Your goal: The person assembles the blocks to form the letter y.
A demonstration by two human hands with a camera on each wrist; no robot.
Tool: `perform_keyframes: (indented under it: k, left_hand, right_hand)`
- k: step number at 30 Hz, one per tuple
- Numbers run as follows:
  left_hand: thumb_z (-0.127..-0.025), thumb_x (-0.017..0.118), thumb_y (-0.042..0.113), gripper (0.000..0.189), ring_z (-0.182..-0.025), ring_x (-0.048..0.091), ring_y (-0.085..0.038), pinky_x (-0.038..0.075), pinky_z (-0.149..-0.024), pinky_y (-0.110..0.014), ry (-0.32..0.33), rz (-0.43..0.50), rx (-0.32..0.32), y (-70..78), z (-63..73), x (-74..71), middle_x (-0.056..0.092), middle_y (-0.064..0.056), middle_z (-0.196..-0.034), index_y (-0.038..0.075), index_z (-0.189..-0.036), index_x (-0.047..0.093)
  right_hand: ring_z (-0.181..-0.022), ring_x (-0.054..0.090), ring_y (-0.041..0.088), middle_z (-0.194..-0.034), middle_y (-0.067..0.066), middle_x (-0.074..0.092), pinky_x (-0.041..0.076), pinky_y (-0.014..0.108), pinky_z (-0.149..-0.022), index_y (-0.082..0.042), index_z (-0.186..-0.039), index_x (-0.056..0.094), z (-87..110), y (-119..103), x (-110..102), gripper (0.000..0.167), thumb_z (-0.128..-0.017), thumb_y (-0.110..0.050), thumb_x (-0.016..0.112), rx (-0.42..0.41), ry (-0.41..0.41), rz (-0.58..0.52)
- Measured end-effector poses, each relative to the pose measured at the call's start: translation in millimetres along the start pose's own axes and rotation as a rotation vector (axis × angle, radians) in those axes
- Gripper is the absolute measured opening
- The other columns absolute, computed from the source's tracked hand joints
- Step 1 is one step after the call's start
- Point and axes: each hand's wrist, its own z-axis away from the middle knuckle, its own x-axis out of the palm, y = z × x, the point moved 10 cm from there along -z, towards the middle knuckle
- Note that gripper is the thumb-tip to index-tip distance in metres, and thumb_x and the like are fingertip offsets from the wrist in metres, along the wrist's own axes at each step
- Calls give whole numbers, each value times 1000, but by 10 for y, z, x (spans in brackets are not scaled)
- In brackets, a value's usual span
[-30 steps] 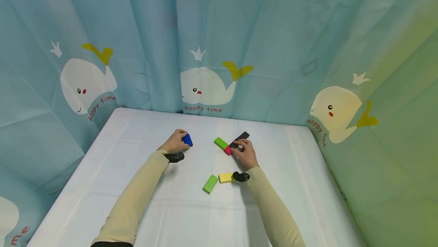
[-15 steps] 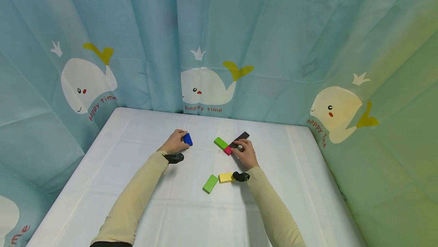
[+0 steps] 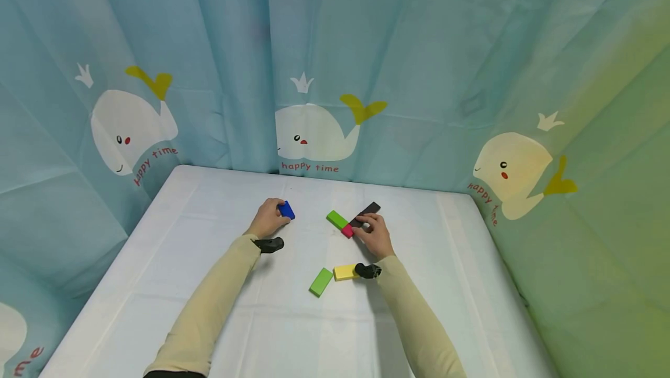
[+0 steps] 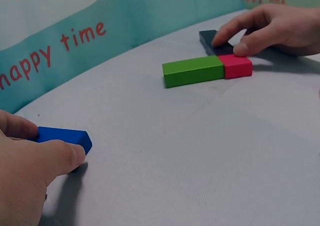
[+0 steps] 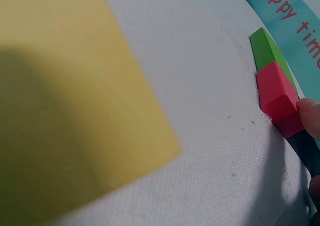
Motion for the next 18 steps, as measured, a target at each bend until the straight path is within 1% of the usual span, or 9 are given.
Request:
perform_keyframes:
  k: [4,6,8,10,14,15,18]
  left_hand:
    - [-87,74,13,53,-103,56,-32,47,-93,-44,20,11,-3,13,-8,9,51,-26,-129,-8,-130,53]
    - [-86,74,14,52,-102,55,-31,47,-92,-44,33,34,-14,6,-17,20,52,-25,-127,-8,-130,54]
    - [-87,74,15,52,-101,57,-30,48,-91,-43,46,76,-33,-12,-32,36,53,-24,-126,-7,-130,55]
    - [-86,75,16,52,-101,59,-30,48,-91,-42,68,137,-61,-38,-49,57,53,-23,-126,-5,-130,55]
    - [-87,75,21,52,-103,61,-30,48,-92,-44,131,253,-116,-61,-104,111,55,-21,-126,-2,-130,56]
    - [-87,75,21,52,-103,61,-30,48,-92,-44,145,271,-126,-53,-120,129,55,-21,-126,-1,-131,56]
    - [-88,74,23,52,-105,60,-29,48,-93,-43,164,310,-160,14,-172,199,53,-19,-129,1,-133,56]
  right_hand:
    - [-104,53,27,-135,12,46,46,40,-87,-7,-123,67,10,5,-4,38,-88,-20,73,-1,2,0]
    - [-104,53,27,-135,12,46,46,40,-87,-7,-123,67,14,10,-6,38,-88,-20,74,-1,2,0]
    - [-104,53,27,-135,12,46,46,40,-87,-7,-123,67,16,16,-6,38,-88,-21,74,-1,2,-1]
    - [-103,53,27,-135,12,46,45,39,-86,-7,-122,67,15,22,-10,37,-88,-21,74,-2,4,-4]
    - [-102,53,27,-134,12,46,46,39,-85,-8,-121,68,5,25,-20,37,-88,-21,74,-8,13,-2]
    - [-102,53,26,-135,12,46,46,39,-85,-8,-121,68,2,24,-18,37,-88,-21,74,-9,15,2]
    - [-102,53,26,-135,11,46,45,40,-86,-8,-122,68,-3,18,-10,37,-88,-22,74,-7,13,16]
